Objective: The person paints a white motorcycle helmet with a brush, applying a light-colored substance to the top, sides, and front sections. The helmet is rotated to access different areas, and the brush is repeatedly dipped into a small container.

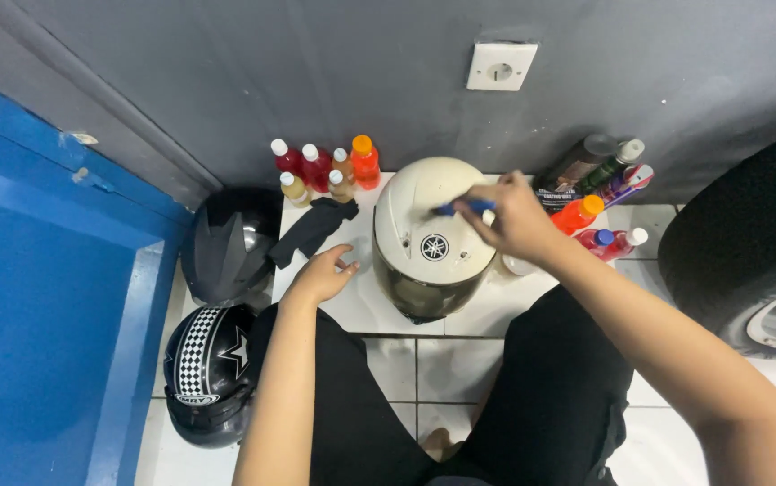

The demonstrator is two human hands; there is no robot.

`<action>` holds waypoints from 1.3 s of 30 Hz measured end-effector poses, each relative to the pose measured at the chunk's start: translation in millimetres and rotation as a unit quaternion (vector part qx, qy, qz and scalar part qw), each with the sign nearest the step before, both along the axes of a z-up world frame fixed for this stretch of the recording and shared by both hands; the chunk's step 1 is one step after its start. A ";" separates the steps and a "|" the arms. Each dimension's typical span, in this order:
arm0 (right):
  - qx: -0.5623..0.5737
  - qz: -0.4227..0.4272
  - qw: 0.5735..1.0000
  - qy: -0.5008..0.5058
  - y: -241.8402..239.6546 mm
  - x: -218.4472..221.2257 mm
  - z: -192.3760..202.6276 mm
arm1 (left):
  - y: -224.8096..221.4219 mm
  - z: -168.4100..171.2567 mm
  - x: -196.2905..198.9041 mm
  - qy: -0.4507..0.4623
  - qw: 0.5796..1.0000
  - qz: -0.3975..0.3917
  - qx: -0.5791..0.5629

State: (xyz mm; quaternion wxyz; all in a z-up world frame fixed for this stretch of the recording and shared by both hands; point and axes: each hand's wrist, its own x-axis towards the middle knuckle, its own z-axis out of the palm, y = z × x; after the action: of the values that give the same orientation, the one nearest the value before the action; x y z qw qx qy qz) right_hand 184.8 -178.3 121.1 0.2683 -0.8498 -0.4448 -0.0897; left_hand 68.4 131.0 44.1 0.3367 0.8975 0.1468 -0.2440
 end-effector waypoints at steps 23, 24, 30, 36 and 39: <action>-0.059 0.011 0.998 -0.028 58.9 16.6 3.3 | -49.8 -2.0 -8.3 0.081 0.979 -0.169 -0.083; -0.071 -0.013 0.995 -0.068 60.9 22.6 -2.0 | -49.4 -4.3 -5.8 0.087 0.977 -0.175 -0.083; -0.095 0.085 0.991 0.037 79.7 -2.6 6.1 | -27.3 -43.9 5.8 0.075 0.986 -0.150 -0.014; -0.069 -0.003 0.996 -0.051 63.8 15.8 10.4 | -19.8 -38.2 6.3 -0.089 0.993 -0.067 0.025; -0.011 0.103 0.984 0.145 51.9 -16.8 27.2 | -32.1 -3.5 -5.6 -0.211 0.948 0.108 -0.211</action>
State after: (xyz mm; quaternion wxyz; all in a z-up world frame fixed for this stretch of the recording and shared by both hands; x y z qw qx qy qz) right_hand 168.0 -126.4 148.2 0.3284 -0.8062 -0.4874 0.0679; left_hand 62.8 98.9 40.7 0.5660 0.8158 0.1131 -0.0367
